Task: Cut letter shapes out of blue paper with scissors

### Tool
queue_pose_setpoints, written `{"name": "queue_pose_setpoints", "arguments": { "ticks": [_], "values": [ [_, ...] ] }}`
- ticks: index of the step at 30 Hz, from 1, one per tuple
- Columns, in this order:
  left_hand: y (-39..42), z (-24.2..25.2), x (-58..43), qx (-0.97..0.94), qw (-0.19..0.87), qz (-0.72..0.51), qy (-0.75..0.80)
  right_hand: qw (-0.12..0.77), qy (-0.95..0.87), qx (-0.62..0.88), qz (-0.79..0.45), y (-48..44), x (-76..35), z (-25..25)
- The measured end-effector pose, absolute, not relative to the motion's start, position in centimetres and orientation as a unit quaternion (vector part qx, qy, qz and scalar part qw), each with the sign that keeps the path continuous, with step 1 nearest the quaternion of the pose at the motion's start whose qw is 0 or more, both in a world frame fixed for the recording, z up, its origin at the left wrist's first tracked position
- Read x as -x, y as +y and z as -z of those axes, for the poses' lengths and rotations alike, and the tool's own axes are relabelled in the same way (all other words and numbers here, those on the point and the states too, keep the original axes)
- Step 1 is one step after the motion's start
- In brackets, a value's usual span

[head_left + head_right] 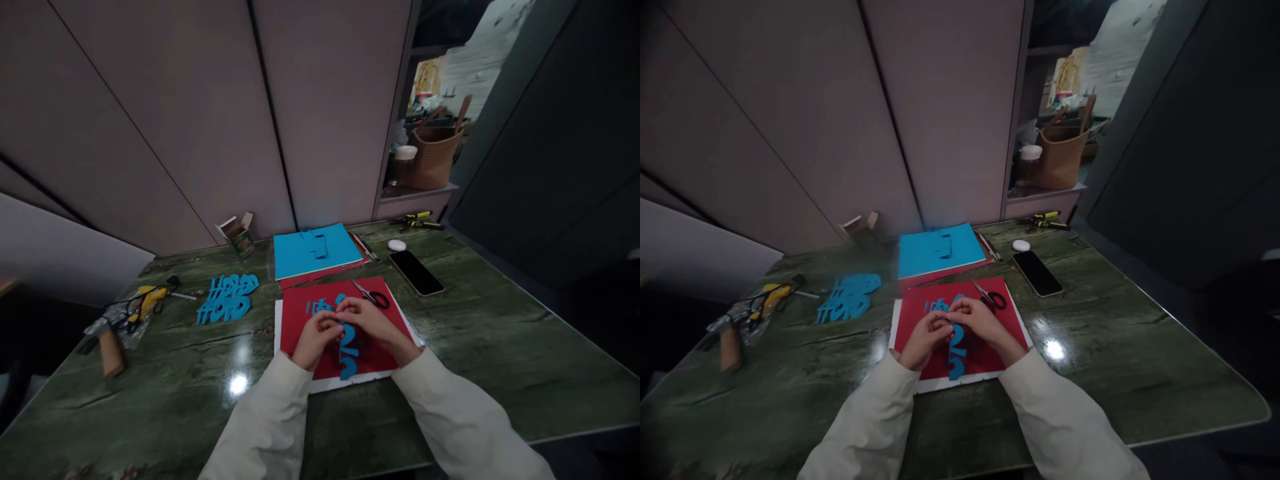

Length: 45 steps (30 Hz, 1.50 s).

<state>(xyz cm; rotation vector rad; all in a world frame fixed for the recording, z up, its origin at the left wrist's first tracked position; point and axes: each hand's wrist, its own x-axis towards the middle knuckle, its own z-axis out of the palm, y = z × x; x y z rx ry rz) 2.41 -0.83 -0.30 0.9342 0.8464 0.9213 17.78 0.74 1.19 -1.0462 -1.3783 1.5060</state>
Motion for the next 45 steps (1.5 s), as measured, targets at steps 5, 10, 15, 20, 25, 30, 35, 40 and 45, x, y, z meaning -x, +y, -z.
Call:
{"name": "queue_pose_setpoints", "arguments": {
  "ticks": [5,10,15,20,25,30,35,40,45],
  "values": [
    [-0.8,0.4,-2.1,-0.447,0.69,-0.439,0.362,0.44,-0.551,0.421,-0.571,0.8,-18.0,-1.3],
    [-0.7,0.3,-2.1,-0.472,0.674,-0.434,0.368,0.446,-0.548,0.415,-0.573,0.7,-17.9,-1.4],
    [-0.7,0.1,-2.3,-0.478,0.669,-0.419,0.385,0.43,-0.552,0.4,-0.592,0.5,-17.7,-1.1],
    [-0.6,0.1,-2.2,-0.498,0.631,-0.426,0.415,0.414,-0.551,0.406,-0.6,0.4,-17.5,-1.0],
    [-0.5,0.2,-2.2,-0.495,0.592,-0.456,0.443,0.413,-0.544,0.427,-0.593,0.2,-17.4,-1.5],
    [-0.3,0.3,-2.0,-0.473,0.574,-0.477,0.468,0.403,-0.536,0.432,-0.603,0.2,-17.4,-2.0],
    [-0.3,0.2,-1.9,-0.42,0.584,-0.503,0.478,0.399,-0.567,0.43,-0.578,0.2,-17.6,-2.2],
    [-0.4,0.0,-2.0,-0.397,0.607,-0.496,0.477,0.417,-0.579,0.45,-0.537,0.4,-17.8,-1.6],
    [-0.4,0.1,-2.1,-0.376,0.636,-0.479,0.473,0.425,-0.569,0.461,-0.533,0.6,-17.9,-1.3]
  ]
}}
